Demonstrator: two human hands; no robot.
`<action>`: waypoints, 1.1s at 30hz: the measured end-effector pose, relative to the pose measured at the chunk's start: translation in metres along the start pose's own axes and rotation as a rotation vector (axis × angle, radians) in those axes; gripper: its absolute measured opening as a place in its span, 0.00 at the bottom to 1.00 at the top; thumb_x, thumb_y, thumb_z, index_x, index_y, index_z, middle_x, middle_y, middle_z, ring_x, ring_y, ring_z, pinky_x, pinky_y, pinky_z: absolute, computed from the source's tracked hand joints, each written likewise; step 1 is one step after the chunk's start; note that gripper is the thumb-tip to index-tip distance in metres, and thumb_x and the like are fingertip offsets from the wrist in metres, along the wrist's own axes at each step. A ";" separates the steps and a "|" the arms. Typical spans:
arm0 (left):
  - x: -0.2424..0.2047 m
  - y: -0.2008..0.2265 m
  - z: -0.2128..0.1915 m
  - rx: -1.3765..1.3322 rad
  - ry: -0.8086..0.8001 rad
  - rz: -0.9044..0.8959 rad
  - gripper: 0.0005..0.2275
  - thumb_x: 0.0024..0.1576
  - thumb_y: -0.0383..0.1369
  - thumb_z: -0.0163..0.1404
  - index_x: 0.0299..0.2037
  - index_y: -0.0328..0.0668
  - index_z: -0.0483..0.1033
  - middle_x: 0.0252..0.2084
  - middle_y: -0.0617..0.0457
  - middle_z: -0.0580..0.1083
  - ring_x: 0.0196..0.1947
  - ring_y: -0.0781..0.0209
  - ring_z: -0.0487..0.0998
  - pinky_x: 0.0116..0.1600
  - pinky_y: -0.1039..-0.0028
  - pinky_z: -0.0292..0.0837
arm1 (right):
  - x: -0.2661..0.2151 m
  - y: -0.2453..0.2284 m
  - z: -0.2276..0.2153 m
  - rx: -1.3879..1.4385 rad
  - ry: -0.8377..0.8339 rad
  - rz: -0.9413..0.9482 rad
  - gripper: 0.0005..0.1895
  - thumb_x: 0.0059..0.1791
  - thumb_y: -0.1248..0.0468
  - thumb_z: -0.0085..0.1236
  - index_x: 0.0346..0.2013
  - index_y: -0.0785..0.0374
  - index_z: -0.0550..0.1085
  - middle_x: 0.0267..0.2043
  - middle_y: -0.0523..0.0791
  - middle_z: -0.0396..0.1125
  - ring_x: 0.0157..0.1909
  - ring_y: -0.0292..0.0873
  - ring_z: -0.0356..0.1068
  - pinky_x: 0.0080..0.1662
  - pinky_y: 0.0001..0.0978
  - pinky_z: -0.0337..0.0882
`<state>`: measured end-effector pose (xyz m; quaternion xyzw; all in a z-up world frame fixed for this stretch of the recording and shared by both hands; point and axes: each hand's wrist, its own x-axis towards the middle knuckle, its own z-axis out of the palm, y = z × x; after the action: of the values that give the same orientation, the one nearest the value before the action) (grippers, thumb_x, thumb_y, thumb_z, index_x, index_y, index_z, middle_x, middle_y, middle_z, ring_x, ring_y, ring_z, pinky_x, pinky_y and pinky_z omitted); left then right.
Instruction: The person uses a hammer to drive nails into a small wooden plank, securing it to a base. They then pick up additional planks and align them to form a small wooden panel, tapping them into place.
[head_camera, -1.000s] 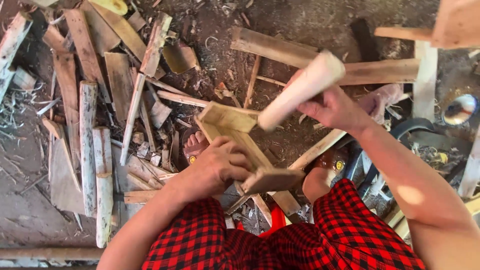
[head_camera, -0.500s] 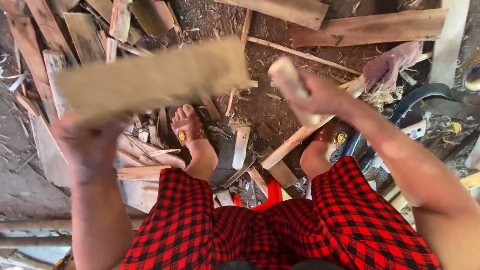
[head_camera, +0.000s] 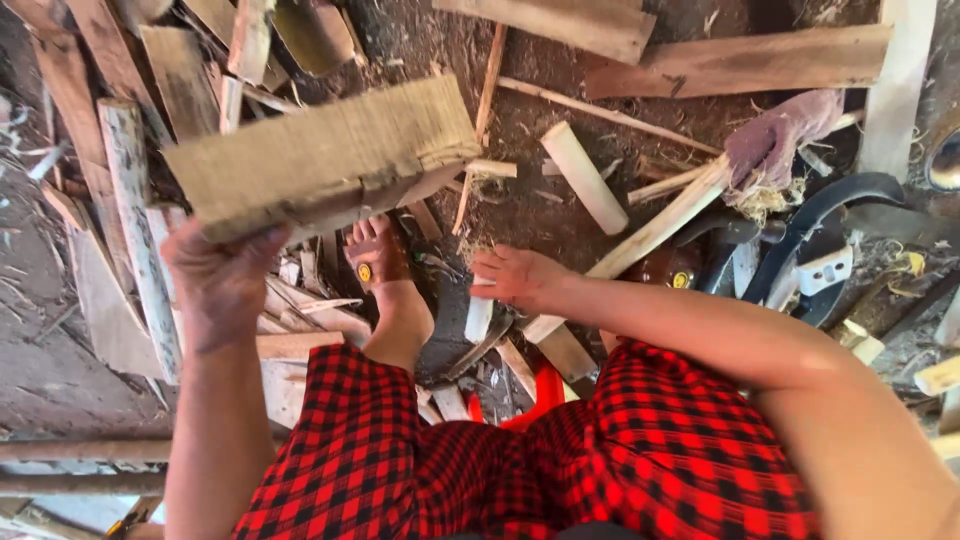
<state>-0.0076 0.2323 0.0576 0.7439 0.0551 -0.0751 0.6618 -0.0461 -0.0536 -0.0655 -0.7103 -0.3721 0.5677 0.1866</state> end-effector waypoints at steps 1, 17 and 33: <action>-0.003 -0.005 -0.002 0.032 -0.018 0.035 0.07 0.56 0.26 0.53 0.40 0.51 0.73 0.47 0.58 0.72 0.54 0.61 0.73 0.57 0.76 0.78 | 0.023 0.024 0.033 -0.591 -0.051 -0.243 0.48 0.35 0.84 0.51 0.64 0.51 0.48 0.72 0.50 0.32 0.72 0.52 0.33 0.67 0.44 0.39; -0.007 -0.045 -0.022 0.039 0.085 0.051 0.11 0.49 0.16 0.56 0.42 0.28 0.73 0.37 0.43 0.73 0.45 0.61 0.69 0.56 0.59 0.71 | -0.097 0.126 0.044 0.283 0.616 0.586 0.26 0.46 0.47 0.44 0.59 0.40 0.57 0.52 0.43 0.56 0.52 0.47 0.65 0.48 0.43 0.67; -0.006 -0.051 -0.023 0.164 0.078 -0.071 0.13 0.52 0.23 0.57 0.47 0.36 0.72 0.47 0.51 0.73 0.49 0.62 0.73 0.57 0.69 0.76 | -0.090 0.074 -0.099 0.288 -0.112 0.841 0.33 0.52 0.55 0.41 0.69 0.51 0.42 0.55 0.49 0.59 0.39 0.47 0.57 0.39 0.37 0.65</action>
<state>-0.0219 0.2617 0.0116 0.7954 0.1008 -0.0735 0.5931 0.0636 -0.1524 -0.0279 -0.7349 0.0222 0.6776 0.0162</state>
